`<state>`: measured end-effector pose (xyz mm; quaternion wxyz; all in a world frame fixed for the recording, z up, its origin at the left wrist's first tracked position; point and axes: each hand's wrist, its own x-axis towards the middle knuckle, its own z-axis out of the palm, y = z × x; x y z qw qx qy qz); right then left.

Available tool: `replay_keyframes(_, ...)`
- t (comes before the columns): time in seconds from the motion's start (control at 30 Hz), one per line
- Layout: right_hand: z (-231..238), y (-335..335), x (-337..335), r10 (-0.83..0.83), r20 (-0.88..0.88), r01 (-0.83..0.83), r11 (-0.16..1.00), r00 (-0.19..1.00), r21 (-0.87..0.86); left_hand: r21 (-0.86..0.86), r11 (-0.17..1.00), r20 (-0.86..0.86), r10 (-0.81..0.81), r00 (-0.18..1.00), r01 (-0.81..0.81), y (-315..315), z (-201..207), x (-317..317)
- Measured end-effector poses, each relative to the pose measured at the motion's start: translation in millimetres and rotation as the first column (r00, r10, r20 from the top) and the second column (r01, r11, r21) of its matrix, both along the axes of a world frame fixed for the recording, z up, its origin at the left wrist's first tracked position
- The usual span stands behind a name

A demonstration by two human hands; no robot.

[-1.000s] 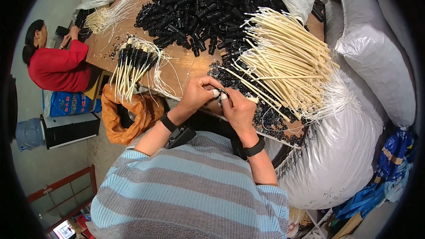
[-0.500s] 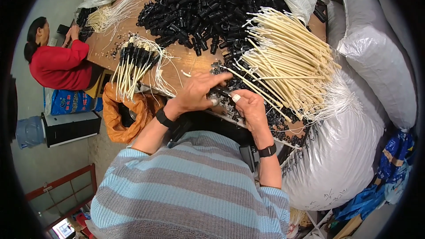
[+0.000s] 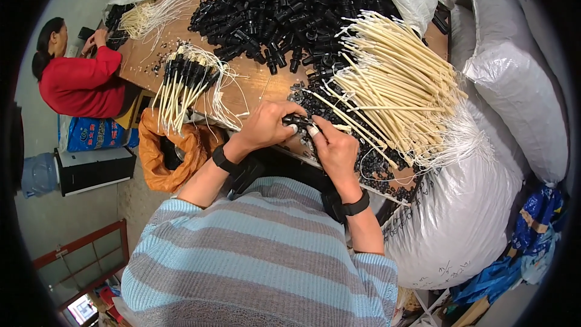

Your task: The person assembles components by hand, fitting a white tube into a black plastic part and threading a white cord through the assembly. They repeat this process, occasionally moving aside finished units or loose components on the table.

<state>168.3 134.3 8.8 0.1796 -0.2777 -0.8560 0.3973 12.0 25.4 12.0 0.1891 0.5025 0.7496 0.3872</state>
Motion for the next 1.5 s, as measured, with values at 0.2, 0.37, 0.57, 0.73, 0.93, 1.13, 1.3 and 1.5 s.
replay_keyframes(0.2,-7,-7,-3,-0.059,-0.098,0.089,0.938,0.993,0.335,0.338,0.94,-0.085,-0.017,0.996,0.045,6,-5,3)
replay_keyframes(0.37,-10,-9,-3,-0.048,-0.111,0.087,0.922,0.993,0.378,0.228,0.974,-0.084,0.032,0.996,-0.012,8,-6,7)
replay_keyframes(0.57,-12,-8,-1,-0.045,-0.109,0.082,0.928,0.993,0.363,0.377,0.926,-0.148,0.069,0.987,-0.008,14,1,5)
replay_keyframes(0.73,-13,-9,0,-0.035,-0.08,0.063,0.922,0.996,0.383,0.238,0.971,-0.141,0.011,0.99,0.023,6,-12,9)
replay_keyframes(0.93,-17,-8,3,-0.042,-0.102,0.066,0.966,0.994,0.249,0.124,0.988,0.269,0.051,0.962,-0.088,4,-5,-2)
replay_keyframes(1.13,-8,-9,4,-0.047,-0.125,0.068,0.983,0.991,0.169,0.006,0.984,0.027,-0.18,0.983,0.18,-6,-19,0)
replay_keyframes(1.3,-10,-3,7,0.181,-0.036,-0.129,0.816,0.983,0.563,0.07,0.992,-0.018,-0.102,0.995,0.103,-6,-18,3)
replay_keyframes(1.5,-16,-1,3,0.195,-0.049,-0.145,0.854,0.98,0.499,-0.06,0.998,-0.142,-0.011,0.99,0.003,-3,-6,9)
